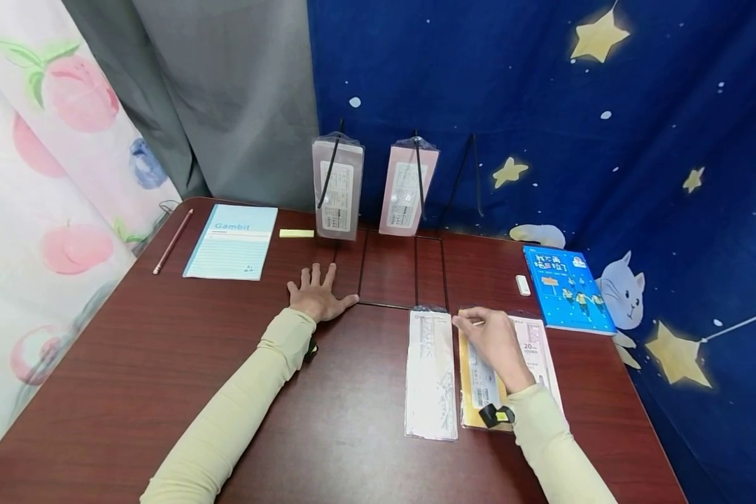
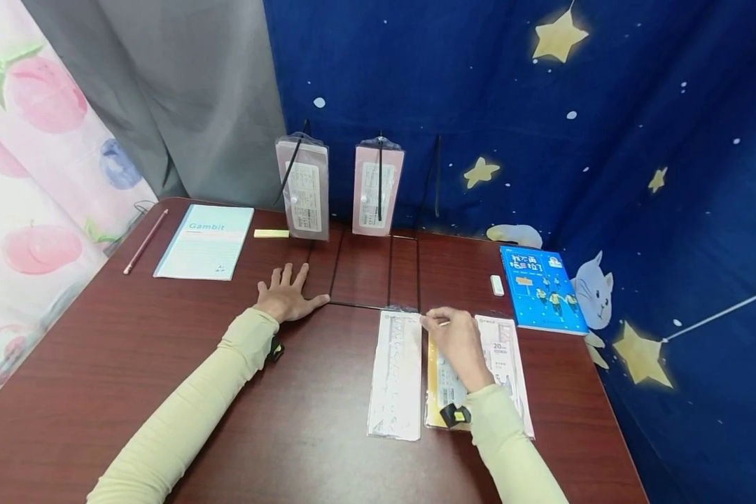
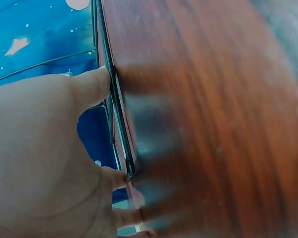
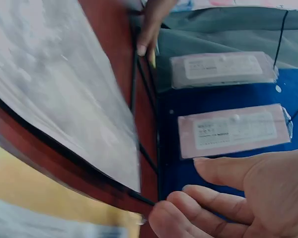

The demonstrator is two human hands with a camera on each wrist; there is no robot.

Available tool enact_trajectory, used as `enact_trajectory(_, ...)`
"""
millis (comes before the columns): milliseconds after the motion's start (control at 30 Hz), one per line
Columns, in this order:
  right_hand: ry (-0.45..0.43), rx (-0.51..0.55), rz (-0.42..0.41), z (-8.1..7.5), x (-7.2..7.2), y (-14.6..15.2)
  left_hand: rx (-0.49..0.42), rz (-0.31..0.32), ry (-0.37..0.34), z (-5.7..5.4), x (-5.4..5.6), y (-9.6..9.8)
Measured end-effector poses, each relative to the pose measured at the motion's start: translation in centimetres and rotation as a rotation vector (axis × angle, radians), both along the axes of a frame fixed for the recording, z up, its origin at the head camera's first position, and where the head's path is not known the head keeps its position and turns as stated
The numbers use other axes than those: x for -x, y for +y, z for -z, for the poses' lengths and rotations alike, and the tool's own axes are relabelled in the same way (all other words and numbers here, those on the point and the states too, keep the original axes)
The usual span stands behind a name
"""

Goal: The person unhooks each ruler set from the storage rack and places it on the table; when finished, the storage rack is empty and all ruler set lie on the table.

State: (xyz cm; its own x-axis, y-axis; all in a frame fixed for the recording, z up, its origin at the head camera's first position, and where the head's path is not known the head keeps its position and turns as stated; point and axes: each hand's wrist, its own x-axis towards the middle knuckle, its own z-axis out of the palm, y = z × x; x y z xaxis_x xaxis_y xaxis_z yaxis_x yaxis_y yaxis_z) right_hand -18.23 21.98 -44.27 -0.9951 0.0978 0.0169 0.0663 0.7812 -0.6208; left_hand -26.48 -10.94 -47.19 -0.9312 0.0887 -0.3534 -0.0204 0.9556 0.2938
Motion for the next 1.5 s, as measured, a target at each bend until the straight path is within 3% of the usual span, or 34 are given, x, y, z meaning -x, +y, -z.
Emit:
enact_trajectory(500, 0.171, 0.064, -0.092, -4.3, 5.8, 0.2, 0.015, -0.003, -0.003, -0.2, 0.1, -0.3)
enact_trajectory(833, 0.238, 0.102, -0.078, -6.7, 9.6, -0.5, 0.015, -0.005, -0.001, -0.4, 0.1, -0.1)
enact_trajectory(1233, 0.225, 0.132, -0.069, -7.6, 13.9, -2.9, 0.015, -0.01, 0.016, -0.3, 0.0, 0.1)
enact_trajectory(1500, 0.227, 0.41, -0.095, -6.2, 16.0, -4.6, 0.022, -0.019, 0.023, -0.1, -0.1, 0.3)
